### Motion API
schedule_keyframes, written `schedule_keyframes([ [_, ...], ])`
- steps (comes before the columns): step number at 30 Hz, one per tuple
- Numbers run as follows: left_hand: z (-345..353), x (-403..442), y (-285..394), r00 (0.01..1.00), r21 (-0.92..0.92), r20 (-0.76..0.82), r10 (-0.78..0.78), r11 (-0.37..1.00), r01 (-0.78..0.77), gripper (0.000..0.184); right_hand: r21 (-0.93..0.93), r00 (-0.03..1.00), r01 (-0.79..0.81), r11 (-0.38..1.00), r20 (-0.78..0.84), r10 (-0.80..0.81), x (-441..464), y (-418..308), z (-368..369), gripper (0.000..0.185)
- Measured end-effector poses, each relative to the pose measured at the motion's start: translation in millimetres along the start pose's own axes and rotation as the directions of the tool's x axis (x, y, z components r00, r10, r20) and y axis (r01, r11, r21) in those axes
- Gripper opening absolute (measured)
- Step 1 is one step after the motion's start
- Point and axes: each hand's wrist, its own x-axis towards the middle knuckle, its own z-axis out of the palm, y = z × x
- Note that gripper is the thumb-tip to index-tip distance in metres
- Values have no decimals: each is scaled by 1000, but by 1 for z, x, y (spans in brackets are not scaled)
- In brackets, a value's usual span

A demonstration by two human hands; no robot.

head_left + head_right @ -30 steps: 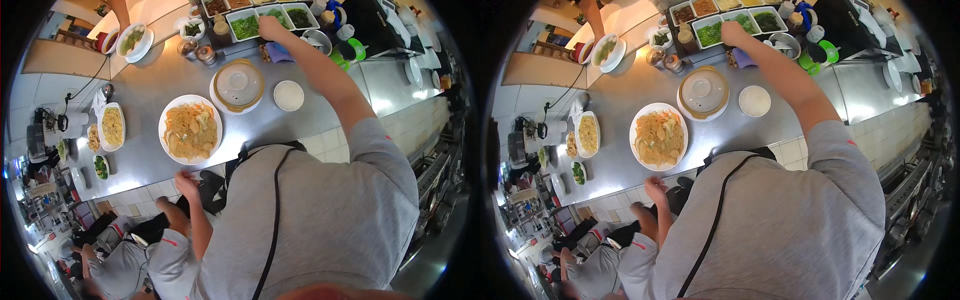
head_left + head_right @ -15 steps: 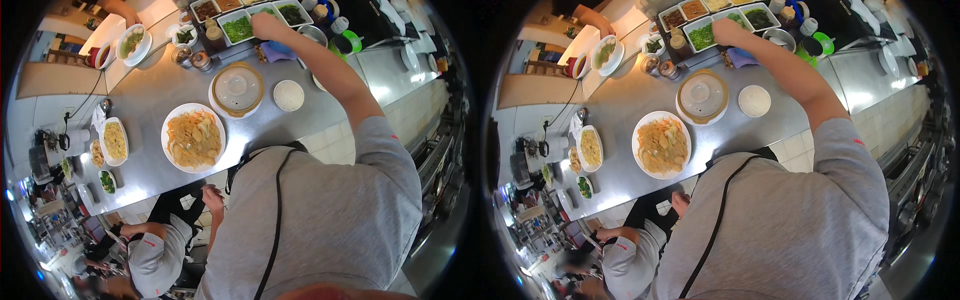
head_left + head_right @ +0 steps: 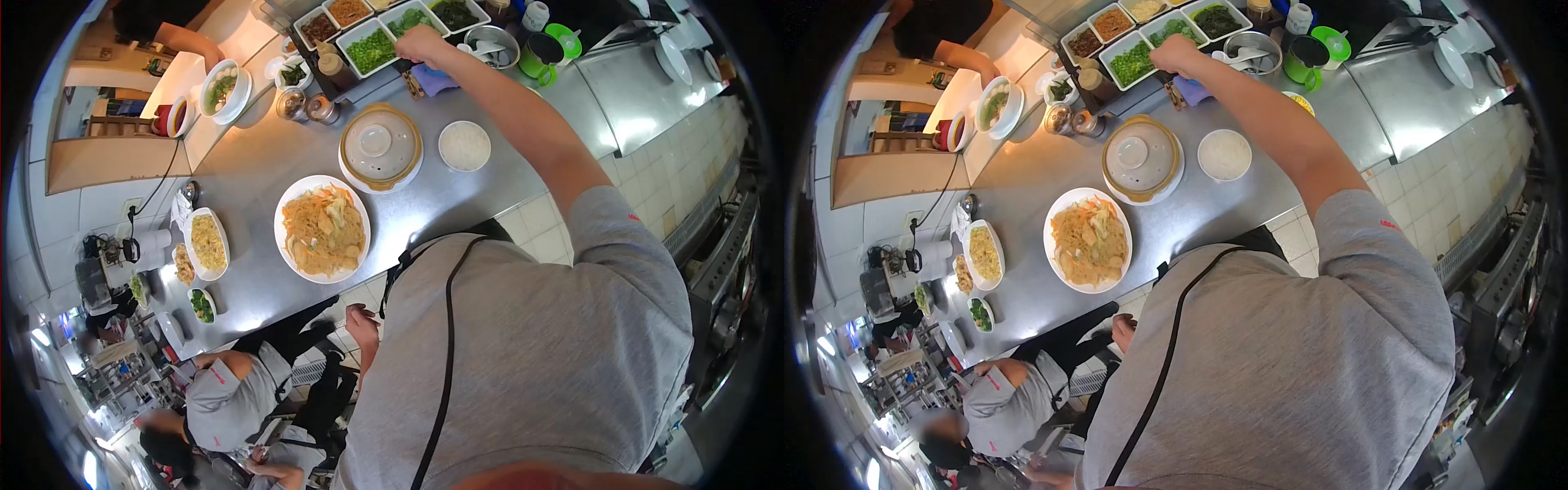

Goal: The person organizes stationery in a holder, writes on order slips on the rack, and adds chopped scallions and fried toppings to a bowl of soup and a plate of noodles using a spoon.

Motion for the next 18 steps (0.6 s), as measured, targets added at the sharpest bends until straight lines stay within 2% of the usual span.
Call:
schedule_keyframes([
  [2,6,-4,2,1000,-17,1,-30,999,30,41,31,1000,-1,1000,18,1,1,7,-4,26],
  [4,12,-7,3,998,-38,2,-65,997,65,41,7,995,75,997,-67,-74,-6,7,-6,22],
  [5,15,-5,3,999,-115,-19,-37,993,34,42,7,995,79,997,-65,-78,-9,4,-4,22],
  [6,17,-3,8,999,-189,-40,-9,982,1,42,-206,954,246,947,-121,-274,-11,0,-2,21],
  [7,20,0,12,999,-191,-42,-8,982,-1,42,-415,876,376,829,-134,-464,-12,-4,-1,21],
  [9,23,8,26,997,-326,-56,-58,945,37,42,-445,875,382,810,-109,-472,-10,-13,11,20],
  [14,26,15,46,997,-367,-33,-69,929,52,43,-493,876,393,776,-55,-479,11,-13,28,21],
  [17,27,18,47,993,-390,-31,-112,916,91,44,-426,890,418,803,13,-457,9,-17,22,22],
  [18,29,19,50,993,-432,-27,-114,897,91,44,-432,915,354,829,-24,-403,11,-17,20,23],
])
